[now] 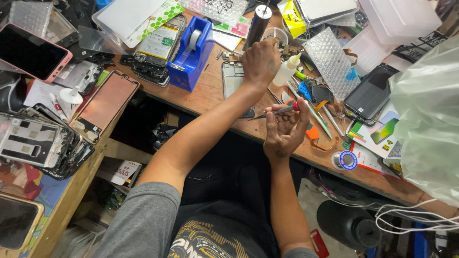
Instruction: The person uses a screwdriver to remove screws from a smartphone chassis, then detaches and removes internal components including a small circuit board and the battery. The person handles the phone and components by hand while working at a cluttered repair bench.
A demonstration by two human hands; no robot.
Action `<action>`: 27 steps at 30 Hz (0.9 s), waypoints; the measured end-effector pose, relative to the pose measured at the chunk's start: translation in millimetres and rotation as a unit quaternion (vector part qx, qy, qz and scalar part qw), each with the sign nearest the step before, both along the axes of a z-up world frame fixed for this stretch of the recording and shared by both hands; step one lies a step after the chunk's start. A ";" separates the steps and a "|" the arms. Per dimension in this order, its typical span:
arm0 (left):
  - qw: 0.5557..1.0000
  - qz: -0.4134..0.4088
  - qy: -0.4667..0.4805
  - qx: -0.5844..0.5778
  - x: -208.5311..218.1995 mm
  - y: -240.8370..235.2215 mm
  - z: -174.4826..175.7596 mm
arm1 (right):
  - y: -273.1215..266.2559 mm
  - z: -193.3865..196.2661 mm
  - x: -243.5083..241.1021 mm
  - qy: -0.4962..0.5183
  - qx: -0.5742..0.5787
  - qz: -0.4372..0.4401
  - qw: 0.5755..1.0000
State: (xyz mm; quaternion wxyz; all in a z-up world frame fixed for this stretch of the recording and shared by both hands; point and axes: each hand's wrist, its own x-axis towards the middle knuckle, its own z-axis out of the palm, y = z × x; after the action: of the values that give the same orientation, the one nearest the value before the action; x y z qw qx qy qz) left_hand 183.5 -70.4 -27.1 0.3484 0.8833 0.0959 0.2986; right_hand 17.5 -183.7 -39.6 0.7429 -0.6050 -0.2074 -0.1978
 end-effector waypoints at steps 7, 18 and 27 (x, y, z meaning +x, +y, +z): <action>0.998 -0.038 -0.047 -0.022 -12.0 10.2 10.9 | 1.1 1.1 -0.1 0.011 -0.003 -0.003 1.000; 0.973 -0.175 -0.009 -0.153 -113.8 82.6 24.5 | 5.2 0.3 1.2 0.008 0.012 0.000 1.000; 0.961 -0.216 0.081 -0.154 -146.2 108.6 11.0 | 39.5 -1.5 12.2 -0.045 -0.072 0.068 0.994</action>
State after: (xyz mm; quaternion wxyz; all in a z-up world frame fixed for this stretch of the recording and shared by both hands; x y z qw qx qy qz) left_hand 37.3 38.2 -16.1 0.5275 0.8399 -0.0242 0.1251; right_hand 29.7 -144.2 -41.1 0.6994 -0.6316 -0.2948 -0.1581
